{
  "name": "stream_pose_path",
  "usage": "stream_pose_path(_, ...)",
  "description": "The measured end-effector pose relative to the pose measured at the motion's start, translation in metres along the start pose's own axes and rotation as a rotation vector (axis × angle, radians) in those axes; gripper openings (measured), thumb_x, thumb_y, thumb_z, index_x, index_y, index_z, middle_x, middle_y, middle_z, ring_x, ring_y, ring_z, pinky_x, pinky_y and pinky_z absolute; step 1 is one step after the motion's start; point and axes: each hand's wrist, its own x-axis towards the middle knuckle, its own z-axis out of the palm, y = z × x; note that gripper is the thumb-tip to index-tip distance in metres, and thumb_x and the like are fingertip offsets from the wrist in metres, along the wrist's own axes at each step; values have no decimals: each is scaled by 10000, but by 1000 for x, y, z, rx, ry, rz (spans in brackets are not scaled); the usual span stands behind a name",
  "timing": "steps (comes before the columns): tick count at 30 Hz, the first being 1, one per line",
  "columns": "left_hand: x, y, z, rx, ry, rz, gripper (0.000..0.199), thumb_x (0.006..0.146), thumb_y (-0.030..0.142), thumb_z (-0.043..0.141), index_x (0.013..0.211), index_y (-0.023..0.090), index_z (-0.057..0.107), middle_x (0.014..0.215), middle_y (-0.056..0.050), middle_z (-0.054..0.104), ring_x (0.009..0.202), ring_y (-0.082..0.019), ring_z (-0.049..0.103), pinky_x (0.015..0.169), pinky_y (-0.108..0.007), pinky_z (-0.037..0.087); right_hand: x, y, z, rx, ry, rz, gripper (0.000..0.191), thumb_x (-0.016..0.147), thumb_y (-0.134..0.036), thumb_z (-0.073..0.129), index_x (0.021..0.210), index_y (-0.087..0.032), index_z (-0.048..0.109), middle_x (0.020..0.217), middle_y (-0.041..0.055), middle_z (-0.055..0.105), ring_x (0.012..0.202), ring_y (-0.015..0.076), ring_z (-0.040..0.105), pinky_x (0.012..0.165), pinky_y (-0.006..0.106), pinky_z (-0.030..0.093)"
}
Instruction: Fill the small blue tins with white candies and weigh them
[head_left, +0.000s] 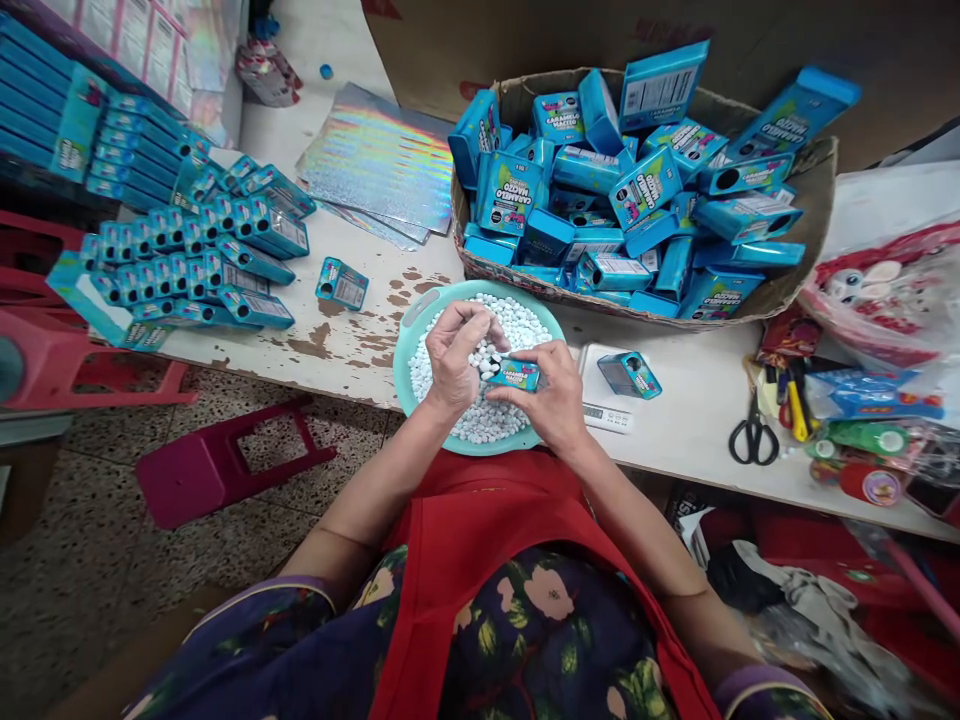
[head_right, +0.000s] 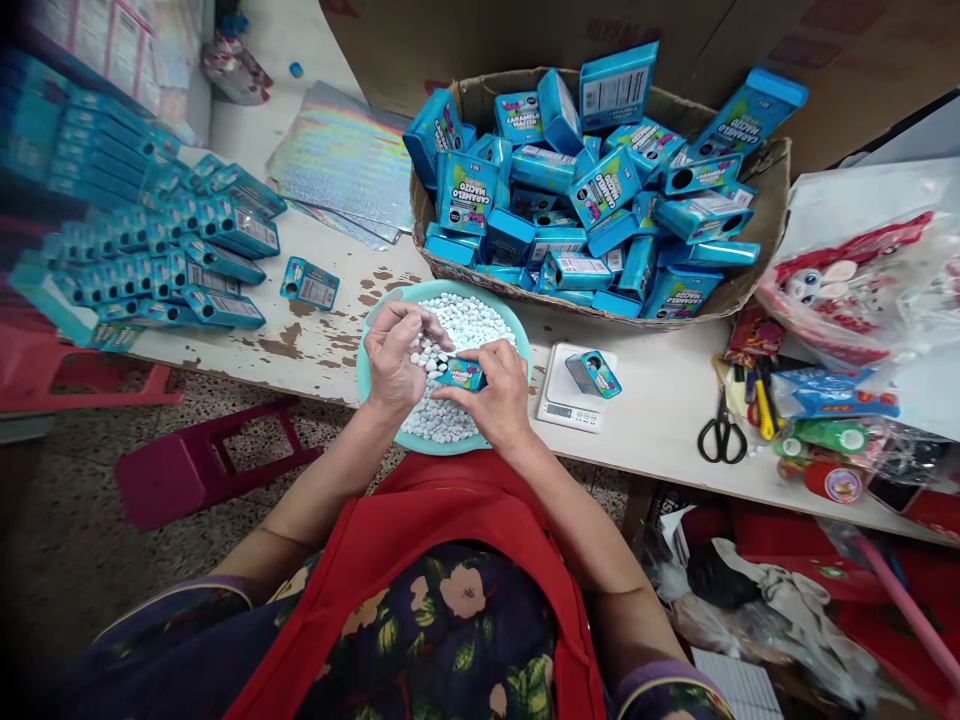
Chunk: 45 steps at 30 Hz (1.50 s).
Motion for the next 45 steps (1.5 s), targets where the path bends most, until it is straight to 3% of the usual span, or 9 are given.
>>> stream_pose_path(13,-2,1,8,-66,-94,-116,225,815,350,623,688,179,551,532,28,500,426,-89,505,400,-205,371,2,4,6,47,22,43,417,666,-516,799,943,-231,673,887,28,572,868,217,591,778,383,485)
stream_pose_path(17,12,-1,-4,-24,3,-139,279,827,440,581,704,201,507,552,29,477,444,-100,493,412,-222,393,-6,7,-6,104,55,61,418,662,-517,800,953,-245,675,911,22,562,892,208,591,798,376,501)
stream_pose_path(20,29,-18,-31,348,-16,-119,286,871,466,492,771,206,553,693,-18,594,597,-141,582,517,-256,459,-16,6,-25,109,110,71,444,639,-502,819,982,-256,681,945,23,563,924,209,586,813,373,503)
stream_pose_path(23,43,-48,-56,1001,-246,-94,251,881,390,486,828,196,636,991,-82,676,947,-232,623,820,-371,491,-22,8,-38,93,138,64,448,628,-493,827,979,-252,690,941,23,562,926,206,583,813,366,504)
stream_pose_path(25,48,-69,-62,1307,-371,-27,261,910,338,450,917,197,669,1162,-89,647,1145,-260,545,1015,-428,377,-23,9,-41,77,143,63,450,629,-499,823,979,-249,691,935,23,563,919,203,581,808,362,504)
stream_pose_path(29,44,-98,-46,1425,-468,-8,358,968,394,366,1163,210,604,1268,-75,572,1206,-233,477,1055,-385,319,-20,11,-39,41,175,58,446,637,-512,816,973,-245,692,924,22,570,906,200,580,806,365,503)
stream_pose_path(34,23,-98,-38,1546,-618,-43,393,934,506,415,1115,205,593,1157,-108,575,1049,-278,533,885,-382,405,-20,16,-40,25,190,84,446,636,-491,827,976,-236,692,920,23,583,895,203,585,803,365,498)
stream_pose_path(39,14,-90,-62,1349,-443,-56,232,872,402,522,837,188,607,909,-76,605,863,-222,580,710,-293,414,-19,22,-46,0,215,131,439,634,-504,823,953,-232,694,918,31,580,891,219,589,796,385,494)
stream_pose_path(45,16,-57,-53,367,-13,-428,317,771,478,622,708,188,509,594,29,480,431,-86,411,399,-214,266,-14,13,-38,-53,186,78,407,682,-496,795,972,-234,682,922,38,579,899,224,580,814,398,488)
